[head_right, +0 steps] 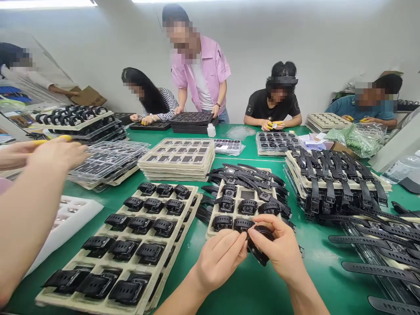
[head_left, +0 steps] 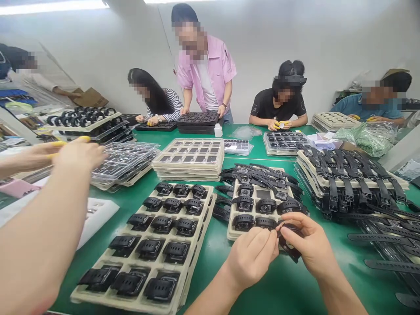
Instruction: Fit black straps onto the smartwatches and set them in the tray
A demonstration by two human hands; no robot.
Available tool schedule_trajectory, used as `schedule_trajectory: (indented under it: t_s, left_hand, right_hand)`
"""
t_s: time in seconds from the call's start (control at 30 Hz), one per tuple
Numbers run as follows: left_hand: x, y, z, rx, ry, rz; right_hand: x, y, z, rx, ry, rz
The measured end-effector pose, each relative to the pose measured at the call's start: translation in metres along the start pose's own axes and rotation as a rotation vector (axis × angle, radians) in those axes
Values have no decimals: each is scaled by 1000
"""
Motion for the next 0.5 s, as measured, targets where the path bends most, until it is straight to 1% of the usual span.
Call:
schedule_trajectory:
  t_s: [0.13,0.2,0.27,0.3,0.33,0.43,0.47,0.5]
  left_hand:
    - [-2,1,5,-34,-23,4]
    - [-2,2,8,-46,-44,-10]
    - [-1,5,11,-68,-67,7]
    - [0,8,12,-90,-77,35]
    - [1,11,13,-116,-87,74]
    - [2,17,14,-173,-111,192]
    - [2,17,13,-181,-109,206]
    - [2,15,11,-190,-100,206]
  right_hand:
    - [-2,2,-2,43,-9,35]
    - [-4,4,-4,70,20,44]
    - [-3,7,-1,39,40,58]
    - [0,10,3,-9,19,75]
    - [5,14,10,-79,-31,96]
    - [33,36,32,-358,-247,193]
    - [47,45,34,-450,-274,246]
    - [62,52,30,-541,-231,300]
Point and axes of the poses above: each hand's wrist, its own x-axis towards the middle knuckle, its own z-axis out of the back of the hand, y = z × x, the point moved 5 cm from there along x, towards the middle knuckle, and after that the axes turned 11 degrees about -x, right-handed, at the moved point
